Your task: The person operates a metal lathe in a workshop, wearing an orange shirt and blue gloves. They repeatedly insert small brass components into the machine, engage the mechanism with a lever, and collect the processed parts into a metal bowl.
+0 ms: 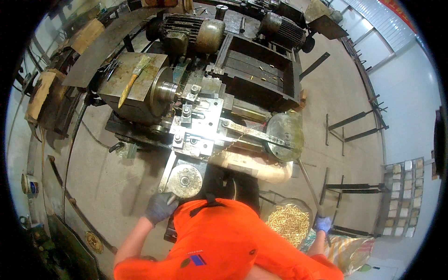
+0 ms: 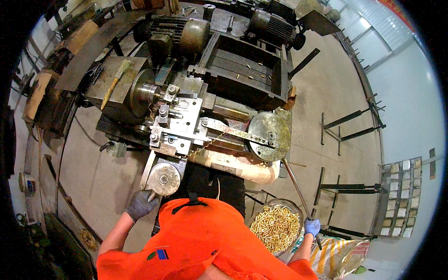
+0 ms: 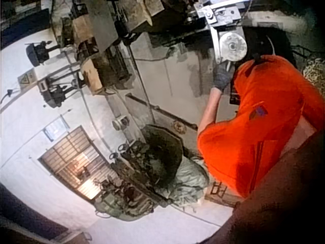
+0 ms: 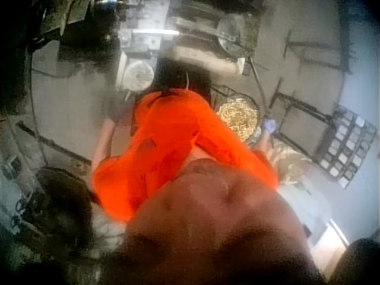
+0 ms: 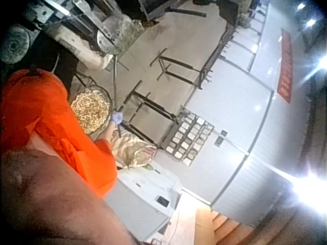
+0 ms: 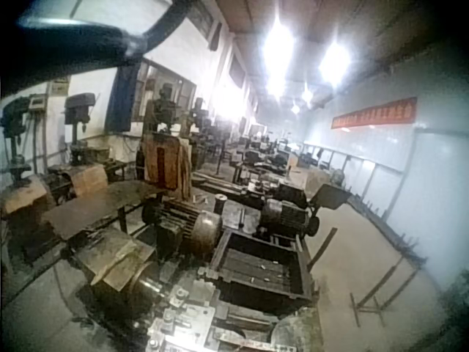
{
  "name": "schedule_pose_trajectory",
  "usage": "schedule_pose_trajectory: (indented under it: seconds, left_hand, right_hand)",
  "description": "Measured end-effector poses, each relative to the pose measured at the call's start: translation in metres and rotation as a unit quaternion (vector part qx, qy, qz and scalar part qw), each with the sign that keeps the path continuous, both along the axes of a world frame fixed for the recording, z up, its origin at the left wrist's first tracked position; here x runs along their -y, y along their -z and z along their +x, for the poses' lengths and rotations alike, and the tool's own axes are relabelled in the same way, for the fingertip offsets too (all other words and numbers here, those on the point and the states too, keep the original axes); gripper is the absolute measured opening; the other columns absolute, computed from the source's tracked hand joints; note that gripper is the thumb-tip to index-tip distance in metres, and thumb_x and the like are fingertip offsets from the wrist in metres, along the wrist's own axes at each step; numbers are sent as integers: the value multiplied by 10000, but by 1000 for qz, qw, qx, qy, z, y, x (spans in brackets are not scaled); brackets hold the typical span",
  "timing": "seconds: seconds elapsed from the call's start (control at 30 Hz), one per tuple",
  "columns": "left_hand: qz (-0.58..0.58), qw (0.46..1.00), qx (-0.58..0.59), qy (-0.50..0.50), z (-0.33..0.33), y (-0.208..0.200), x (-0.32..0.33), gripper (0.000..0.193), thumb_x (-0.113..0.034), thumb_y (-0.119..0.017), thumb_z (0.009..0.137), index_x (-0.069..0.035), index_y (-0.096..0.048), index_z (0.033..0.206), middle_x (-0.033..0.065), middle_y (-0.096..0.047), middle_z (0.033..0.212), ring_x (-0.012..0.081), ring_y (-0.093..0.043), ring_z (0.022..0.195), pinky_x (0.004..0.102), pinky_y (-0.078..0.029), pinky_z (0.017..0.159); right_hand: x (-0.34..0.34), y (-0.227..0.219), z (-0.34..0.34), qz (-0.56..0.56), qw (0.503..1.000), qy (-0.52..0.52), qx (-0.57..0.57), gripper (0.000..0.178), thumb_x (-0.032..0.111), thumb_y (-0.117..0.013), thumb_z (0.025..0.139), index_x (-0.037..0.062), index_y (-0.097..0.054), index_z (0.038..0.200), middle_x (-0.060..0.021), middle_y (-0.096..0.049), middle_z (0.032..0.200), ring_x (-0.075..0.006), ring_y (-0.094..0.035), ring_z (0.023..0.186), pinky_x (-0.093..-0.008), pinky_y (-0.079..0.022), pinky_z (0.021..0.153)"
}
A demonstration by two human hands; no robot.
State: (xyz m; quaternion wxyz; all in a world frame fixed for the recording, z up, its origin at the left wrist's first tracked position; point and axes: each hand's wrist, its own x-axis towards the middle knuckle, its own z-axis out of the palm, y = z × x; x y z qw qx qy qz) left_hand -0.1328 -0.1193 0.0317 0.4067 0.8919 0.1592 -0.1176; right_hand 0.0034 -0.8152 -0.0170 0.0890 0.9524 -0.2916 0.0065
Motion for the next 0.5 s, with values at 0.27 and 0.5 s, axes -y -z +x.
schedule_pose_trajectory:
  seconds: [0.27, 0.5]
  left_hand:
    - [10, 1000, -8, 10, 0, 2, -1, 234, -277, -609, 768, -63, -626, 862, 189, -620, 778, 375, -593, 712, 421, -471, 634]
    - [28, 999, 20, 21, 2, -5, 1, 197, -267, -577, 782, -72, -599, 786, 175, -602, 744, 376, -581, 686, 429, -464, 614]
  right_hand:
    - [-9, -4, -7, 16, 1000, 16, -9, 447, 413, -653, 684, -17, -647, 806, -262, -628, 859, -406, -611, 840, -443, -485, 756]
    - [-22, -11, -12, 28, 999, 29, -20, 477, 441, -657, 692, -20, -646, 817, -263, -630, 868, -404, -611, 854, -441, -485, 762]
